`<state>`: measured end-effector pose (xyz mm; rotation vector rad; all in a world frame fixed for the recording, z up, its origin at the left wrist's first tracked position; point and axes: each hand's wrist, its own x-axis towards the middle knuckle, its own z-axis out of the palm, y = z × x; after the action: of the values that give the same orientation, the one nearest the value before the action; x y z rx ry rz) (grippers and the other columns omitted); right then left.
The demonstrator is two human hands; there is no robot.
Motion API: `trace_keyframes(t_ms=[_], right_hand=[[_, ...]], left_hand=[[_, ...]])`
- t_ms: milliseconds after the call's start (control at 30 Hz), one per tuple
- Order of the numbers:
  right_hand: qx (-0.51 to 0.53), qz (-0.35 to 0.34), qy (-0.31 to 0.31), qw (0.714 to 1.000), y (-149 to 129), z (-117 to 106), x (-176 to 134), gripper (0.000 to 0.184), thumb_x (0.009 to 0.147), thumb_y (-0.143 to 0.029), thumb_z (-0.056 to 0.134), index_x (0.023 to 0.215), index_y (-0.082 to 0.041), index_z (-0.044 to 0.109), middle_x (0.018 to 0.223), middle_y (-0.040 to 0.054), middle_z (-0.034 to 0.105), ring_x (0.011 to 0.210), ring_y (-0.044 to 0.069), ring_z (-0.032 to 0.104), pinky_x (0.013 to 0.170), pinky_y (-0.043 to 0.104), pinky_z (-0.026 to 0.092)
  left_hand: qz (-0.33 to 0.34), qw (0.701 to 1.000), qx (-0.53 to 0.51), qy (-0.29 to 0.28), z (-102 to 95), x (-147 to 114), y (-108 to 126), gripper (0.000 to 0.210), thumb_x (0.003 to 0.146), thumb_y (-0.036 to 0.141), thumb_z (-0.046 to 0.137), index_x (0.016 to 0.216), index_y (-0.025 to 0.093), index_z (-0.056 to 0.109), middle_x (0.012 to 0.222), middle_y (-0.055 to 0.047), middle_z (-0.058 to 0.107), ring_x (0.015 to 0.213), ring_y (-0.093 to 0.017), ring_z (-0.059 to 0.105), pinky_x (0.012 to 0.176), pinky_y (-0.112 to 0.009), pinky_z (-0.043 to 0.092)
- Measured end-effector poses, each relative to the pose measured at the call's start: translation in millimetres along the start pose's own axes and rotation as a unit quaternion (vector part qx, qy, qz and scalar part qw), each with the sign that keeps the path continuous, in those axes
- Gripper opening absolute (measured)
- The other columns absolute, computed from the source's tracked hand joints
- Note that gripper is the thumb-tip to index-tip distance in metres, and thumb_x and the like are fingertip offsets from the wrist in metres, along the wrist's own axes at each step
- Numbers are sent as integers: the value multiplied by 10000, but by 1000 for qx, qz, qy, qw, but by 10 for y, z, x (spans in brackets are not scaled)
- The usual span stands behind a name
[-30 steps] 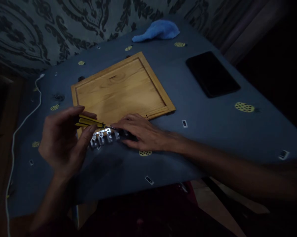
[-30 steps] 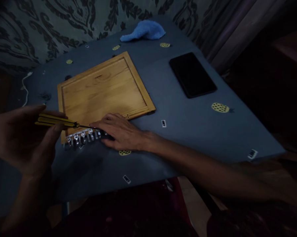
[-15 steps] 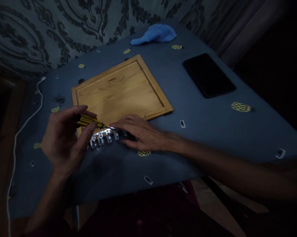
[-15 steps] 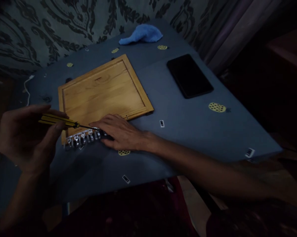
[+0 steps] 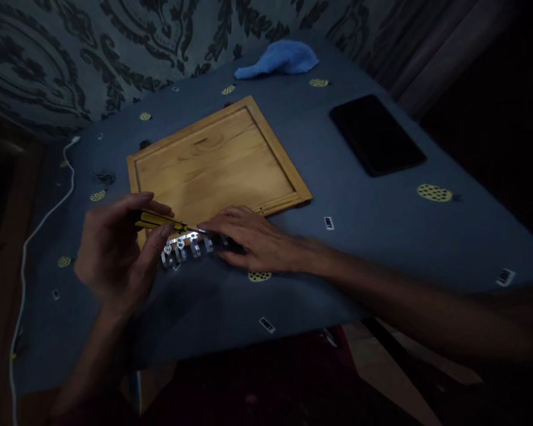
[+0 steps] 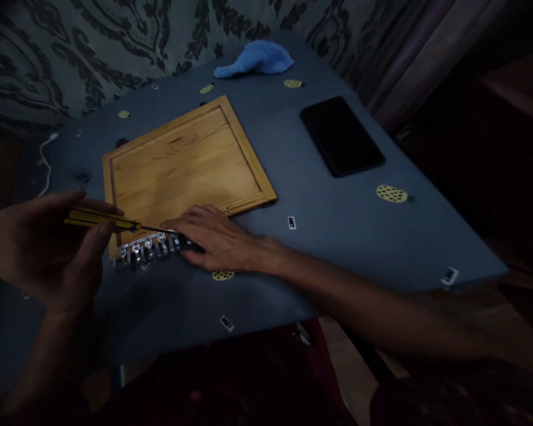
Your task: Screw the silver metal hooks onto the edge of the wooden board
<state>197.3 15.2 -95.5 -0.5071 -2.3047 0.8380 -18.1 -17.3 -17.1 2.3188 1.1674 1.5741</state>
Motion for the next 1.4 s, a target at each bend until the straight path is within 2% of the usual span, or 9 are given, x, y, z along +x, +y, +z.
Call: trace_keyframes(t_ms=[100,233,400,567,867,1100,1233,1400], right_hand=[[0,-6,6,1000,3,2,-3,461,993,-256,583,1433,-125,545,1283,143,687,1181,275,562,1024,465,470],[1,9,-4,1000,-9,-9,-1,468,996,-247,567,1453,-153,534,1293,139,681,1188,280,557,1022,482,467],[13,26,-20,999,-27,-31,5,494,985,-242,568,1471,-166,526,1321,142,665,1211,291,545,1029,502,465],[15,23,-19,999,-28,-33,9,507,978,-238,575,1481,-204,523,1318,133,667,1213,291,547,1039,511,461],[6,12,-18,1000,-22,-36,7,480,993,-263,554,1458,-150,521,1297,136,669,1196,284,543,1029,493,468],[5,22,-20,1000,-16,-23,7,488,989,-267,559,1467,-175,519,1325,125,662,1205,283,542,1033,489,465],[10,27,-25,999,-30,-34,7,509,981,-257,566,1479,-166,513,1340,148,647,1218,297,536,1044,511,457],[16,33,-29,999,-35,-43,11,519,963,-234,573,1478,-194,515,1341,139,647,1241,298,530,1050,526,458]], left_hand=[[6,1000,-2,19,-14,14,12,491,847,75,742,1294,262,662,1055,17,681,874,-108,743,733,-268,631],[13,999,18,40,-50,33,-2,470,835,98,747,1275,246,674,1072,13,664,873,-114,744,736,-292,632],[4,999,-1,39,-18,14,-2,470,808,68,745,1248,223,686,1005,9,698,834,-123,754,687,-270,647],[-4,999,-14,29,14,-17,16,503,807,44,735,1265,243,679,1055,3,707,862,-127,755,713,-280,660],[0,1000,2,19,19,-22,31,439,836,54,739,1239,213,672,1031,-5,690,860,-134,759,715,-275,661],[7,992,123,-29,-63,-56,-1,544,854,117,736,1351,305,623,1002,16,695,864,-152,735,767,-318,598],[14,984,174,-32,-107,-82,-45,527,872,213,753,1367,351,637,1031,-21,670,854,-178,677,744,-342,555],[1,988,153,-26,-90,-74,-11,558,861,162,753,1363,379,641,1007,-15,677,835,-164,660,730,-326,568]])
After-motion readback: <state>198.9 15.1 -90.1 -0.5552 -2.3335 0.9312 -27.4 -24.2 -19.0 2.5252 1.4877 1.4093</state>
